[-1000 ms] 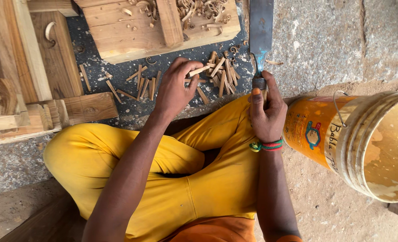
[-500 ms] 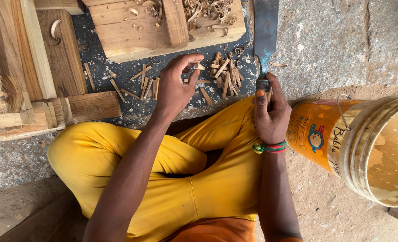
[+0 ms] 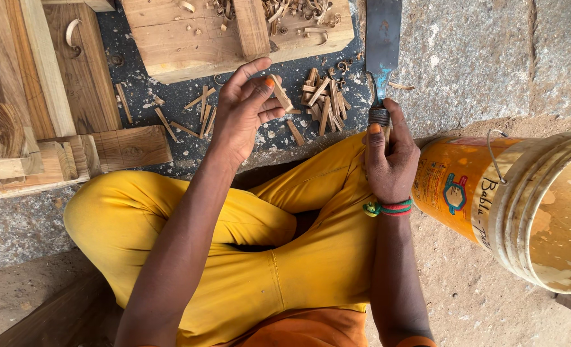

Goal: The person sits cross-legged on the floor and uses a chisel to carve a small piece of wood held in their left hand. They repeatedly strike the chisel with a mallet to shape the wood, creating shavings that fall onto the floor.

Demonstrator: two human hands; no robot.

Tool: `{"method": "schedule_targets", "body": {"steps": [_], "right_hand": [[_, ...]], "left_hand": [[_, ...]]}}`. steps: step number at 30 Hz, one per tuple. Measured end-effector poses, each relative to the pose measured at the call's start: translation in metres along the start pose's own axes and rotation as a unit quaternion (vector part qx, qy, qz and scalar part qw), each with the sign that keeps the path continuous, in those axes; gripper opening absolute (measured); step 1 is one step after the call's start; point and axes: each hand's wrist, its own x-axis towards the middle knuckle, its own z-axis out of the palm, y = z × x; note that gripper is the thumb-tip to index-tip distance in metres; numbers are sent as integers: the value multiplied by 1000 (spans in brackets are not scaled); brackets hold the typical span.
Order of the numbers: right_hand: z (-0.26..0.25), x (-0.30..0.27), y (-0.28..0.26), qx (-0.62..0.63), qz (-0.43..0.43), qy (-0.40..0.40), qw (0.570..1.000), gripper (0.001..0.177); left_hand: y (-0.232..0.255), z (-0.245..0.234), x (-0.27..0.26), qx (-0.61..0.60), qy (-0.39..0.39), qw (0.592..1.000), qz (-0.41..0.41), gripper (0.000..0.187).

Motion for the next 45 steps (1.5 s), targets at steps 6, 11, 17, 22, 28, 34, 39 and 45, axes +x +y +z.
{"method": "schedule_targets", "body": {"steps": [6,11,17,22,28,34,39,45], "right_hand": [[0,0,0,-25,4,1,1000,46],[1,0,-2,-24,2,1,1000,46],[1,0,-2,-6,-1,-2,1000,46],[1,-1,-2,-3,2,-5,1000,46],[1,-1,-2,-21,5,-4,1000,47],[2,0,-2,1,7,-5,1000,46],[1,0,1,-22,-2,-4,1000,47],[1,-1,1,-9,-6,-3,1000,47]], "left_hand": [[-2,-3,0,-19,4,999,-25,46],[-2,-5,1,-18,9,1000,-18,46],[-4,-7,0,15,5,1000,0,44],[-9,-8,2,25,20,999,-9,36],[-15,-5,3,83,50,994,-50,33],[-14,0,0,63,41,995,-62,36],[-10,1,-1,71,34,993,-84,36],[-14,0,-1,72,38,995,-62,35]]}}
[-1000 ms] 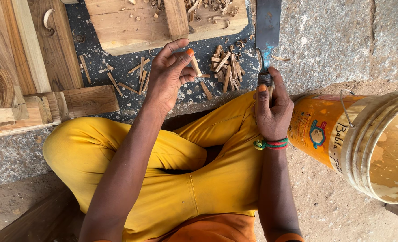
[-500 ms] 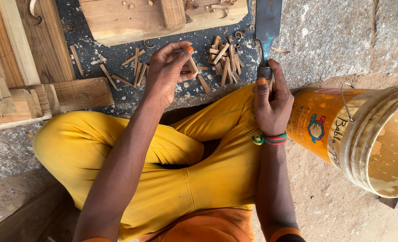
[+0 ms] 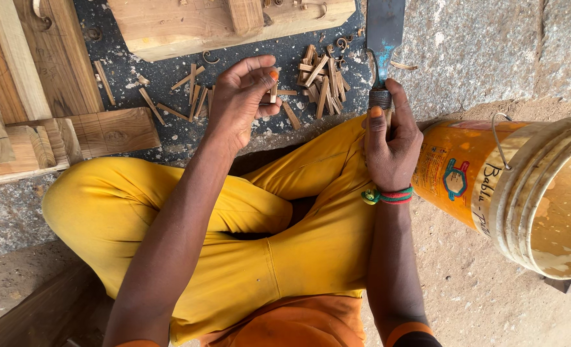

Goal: The person sits cross-legged on the floor and uses a chisel to carve a small piece of wood held in their left hand. They repeatedly strike the chisel with a mallet to shape the wood, creating shavings that fall onto the floor.

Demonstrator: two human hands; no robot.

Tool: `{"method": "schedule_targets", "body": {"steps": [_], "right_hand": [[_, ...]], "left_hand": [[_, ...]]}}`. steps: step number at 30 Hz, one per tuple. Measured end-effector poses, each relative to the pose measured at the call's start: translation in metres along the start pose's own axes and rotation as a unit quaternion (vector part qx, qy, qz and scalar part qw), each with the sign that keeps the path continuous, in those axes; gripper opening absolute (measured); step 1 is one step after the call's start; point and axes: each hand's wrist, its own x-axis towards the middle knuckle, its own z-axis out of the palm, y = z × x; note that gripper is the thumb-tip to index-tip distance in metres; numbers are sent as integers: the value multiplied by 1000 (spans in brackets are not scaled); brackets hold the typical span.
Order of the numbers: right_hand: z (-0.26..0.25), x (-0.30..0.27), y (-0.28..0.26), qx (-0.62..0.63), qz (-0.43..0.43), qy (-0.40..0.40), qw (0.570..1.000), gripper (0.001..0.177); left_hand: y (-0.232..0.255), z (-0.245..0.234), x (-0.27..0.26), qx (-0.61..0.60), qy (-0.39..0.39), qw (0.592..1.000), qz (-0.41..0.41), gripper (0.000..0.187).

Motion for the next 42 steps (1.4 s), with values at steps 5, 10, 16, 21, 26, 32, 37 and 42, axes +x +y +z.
{"method": "schedule_targets", "body": {"steps": [5,10,16,21,26,32,37,42], "right_hand": [[-1,-1,-2,-8,13,-1,1000,47],[-1,0,-2,-5,6,-4,1000,46],[-2,0,-3,-10,7,-4,1000,47],[-2,1,-4,-18,-1,-4,1000,46],[-2,0,-4,13,-1,-5,1000,44],[-4,1,-11,-2,13,-7,1000,43],[-3,3,-11,-2,17,-5,1000,45],[-3,4,-11,4,22,-15,1000,45]], "left_hand": [[-2,1,3,-28,-12,999,17,33],[0,3,2,0,-71,997,38,36],[2,6,-3,12,-116,990,75,39],[9,4,-3,56,-97,988,108,32],[28,-2,1,133,-50,978,154,24],[46,-8,4,277,-16,896,347,21],[43,-7,-12,333,-57,824,455,26],[48,1,-20,335,-86,829,439,30]]}}
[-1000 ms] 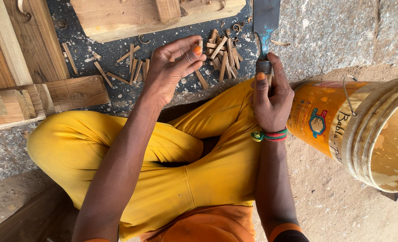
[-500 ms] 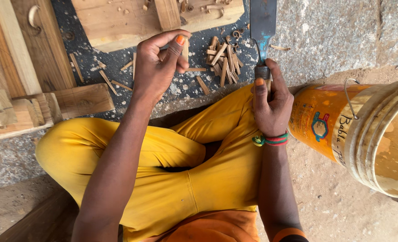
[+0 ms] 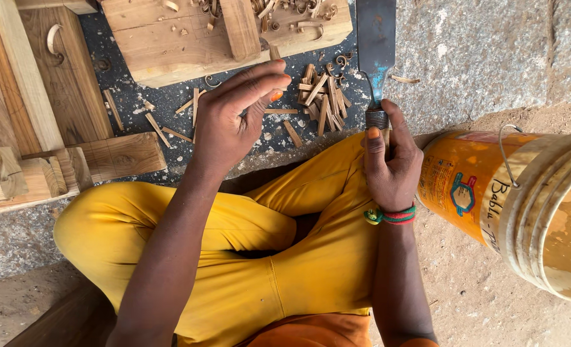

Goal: The person sits cross-legged on the floor and uses a chisel to carve a small piece of wood held in their left hand. They repeatedly strike the chisel with a mallet to shape the wood, creating shavings that fall onto the floor.

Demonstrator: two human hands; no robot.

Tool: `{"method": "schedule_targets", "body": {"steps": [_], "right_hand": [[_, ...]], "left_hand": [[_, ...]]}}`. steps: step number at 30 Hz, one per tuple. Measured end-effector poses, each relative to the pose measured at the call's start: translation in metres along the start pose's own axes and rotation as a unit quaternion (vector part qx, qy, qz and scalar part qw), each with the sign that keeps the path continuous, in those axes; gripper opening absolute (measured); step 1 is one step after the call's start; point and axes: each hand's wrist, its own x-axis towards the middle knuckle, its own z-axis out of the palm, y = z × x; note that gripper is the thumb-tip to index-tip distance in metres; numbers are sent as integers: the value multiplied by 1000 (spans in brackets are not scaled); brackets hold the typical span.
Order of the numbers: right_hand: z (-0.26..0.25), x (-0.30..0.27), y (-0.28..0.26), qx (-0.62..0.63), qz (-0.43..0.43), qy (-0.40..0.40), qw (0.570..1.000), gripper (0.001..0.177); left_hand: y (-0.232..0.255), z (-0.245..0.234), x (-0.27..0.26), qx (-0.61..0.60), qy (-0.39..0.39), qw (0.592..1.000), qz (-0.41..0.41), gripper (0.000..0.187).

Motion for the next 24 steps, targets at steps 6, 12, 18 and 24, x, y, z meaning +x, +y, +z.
{"method": "schedule_targets", "body": {"steps": [6,12,18,24], "right_hand": [[1,1,1,4,15,-1,1000,44],[2,1,4,-1,10,1,1000,44],[1,0,5,-2,6,-4,1000,45],[1,1,6,-30,7,0,1000,46]], "left_hand": [[-1,3,1,19,7,1000,8,22],[-18,13,-4,-138,24,987,-75,16],[-19,20,-8,-349,75,910,-208,27],[-26,22,-12,-448,112,835,-298,31]]}}
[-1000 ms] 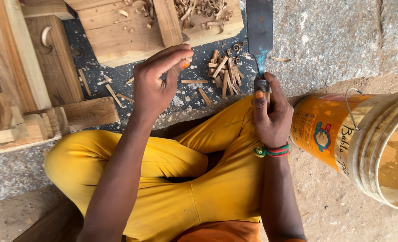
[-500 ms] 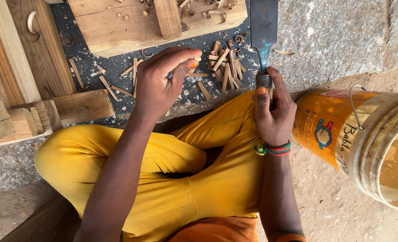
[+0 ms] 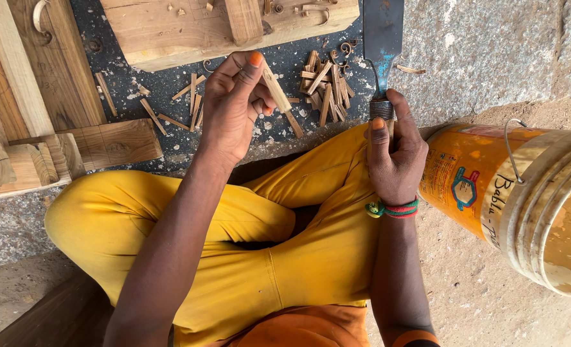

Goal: The person sits cross-legged on the floor and uses a chisel to carve a small piece of wood held in their left hand. They repeatedly strike the chisel with a mallet to shape the wood, creating shavings that fall onto the floor.

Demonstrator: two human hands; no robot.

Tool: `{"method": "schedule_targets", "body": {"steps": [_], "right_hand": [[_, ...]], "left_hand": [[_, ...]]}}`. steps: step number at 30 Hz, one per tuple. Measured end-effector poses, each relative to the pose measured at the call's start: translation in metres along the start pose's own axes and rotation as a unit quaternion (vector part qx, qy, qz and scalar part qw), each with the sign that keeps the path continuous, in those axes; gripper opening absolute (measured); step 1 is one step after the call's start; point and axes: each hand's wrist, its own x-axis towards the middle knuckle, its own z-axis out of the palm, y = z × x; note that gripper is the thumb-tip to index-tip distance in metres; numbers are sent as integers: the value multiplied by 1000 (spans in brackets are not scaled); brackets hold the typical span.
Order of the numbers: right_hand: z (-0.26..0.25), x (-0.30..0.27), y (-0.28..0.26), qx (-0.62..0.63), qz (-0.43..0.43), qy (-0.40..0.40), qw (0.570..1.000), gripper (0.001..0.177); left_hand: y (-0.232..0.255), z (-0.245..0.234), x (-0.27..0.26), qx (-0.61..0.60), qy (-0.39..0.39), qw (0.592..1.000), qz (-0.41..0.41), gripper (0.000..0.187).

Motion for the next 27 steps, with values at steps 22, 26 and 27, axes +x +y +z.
{"method": "schedule_targets", "body": {"steps": [22,26,27], "right_hand": [[1,0,4,-4,-8,3,1000,47],[0,-1,2,12,-5,0,1000,47],[1,-1,2,15,-3,0,1000,47]], "left_hand": [[14,6,2,63,109,992,-31,20],[25,5,22,270,126,954,44,21],[28,-2,32,331,117,931,97,20]]}}
